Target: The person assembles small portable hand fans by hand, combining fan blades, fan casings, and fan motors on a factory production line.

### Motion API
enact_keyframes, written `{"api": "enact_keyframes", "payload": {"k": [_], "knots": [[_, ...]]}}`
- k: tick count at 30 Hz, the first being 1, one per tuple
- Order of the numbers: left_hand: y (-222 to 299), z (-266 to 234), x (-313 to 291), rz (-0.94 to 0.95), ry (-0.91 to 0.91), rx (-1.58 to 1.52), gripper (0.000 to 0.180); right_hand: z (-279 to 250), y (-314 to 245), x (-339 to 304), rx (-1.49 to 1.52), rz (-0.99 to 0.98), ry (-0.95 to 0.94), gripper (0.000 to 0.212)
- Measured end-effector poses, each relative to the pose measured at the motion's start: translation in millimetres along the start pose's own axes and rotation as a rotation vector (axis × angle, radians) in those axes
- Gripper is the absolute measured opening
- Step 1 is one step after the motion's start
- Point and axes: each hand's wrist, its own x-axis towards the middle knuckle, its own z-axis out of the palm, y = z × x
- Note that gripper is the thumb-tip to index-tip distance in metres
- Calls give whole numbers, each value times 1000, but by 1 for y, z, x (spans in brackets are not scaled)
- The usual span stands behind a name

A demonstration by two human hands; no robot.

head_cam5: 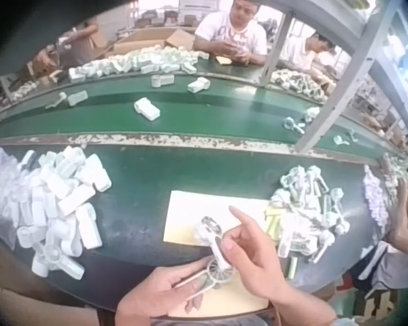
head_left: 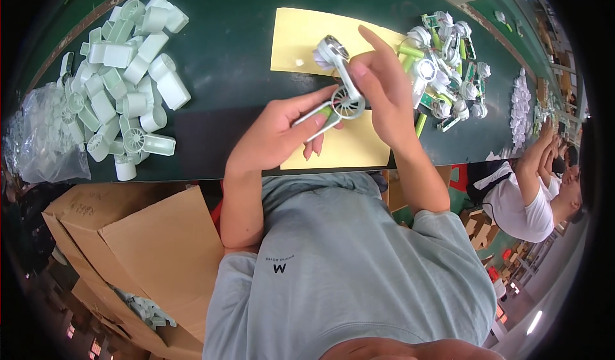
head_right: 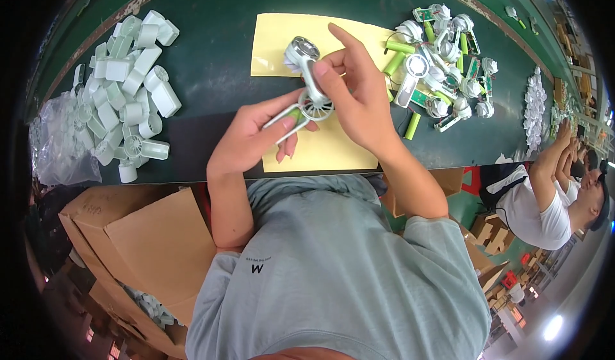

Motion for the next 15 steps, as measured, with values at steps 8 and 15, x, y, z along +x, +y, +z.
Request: {"api": "enact_keyframes", "payload": {"k": [8, 15], "knots": [[4, -30, 1, 424, 369, -210, 39, 28, 14, -27, -368, -225, -239, 15], [-7, -26, 6, 348, 650, -160, 37, 73, 6, -44, -740, -273, -242, 28]]}}
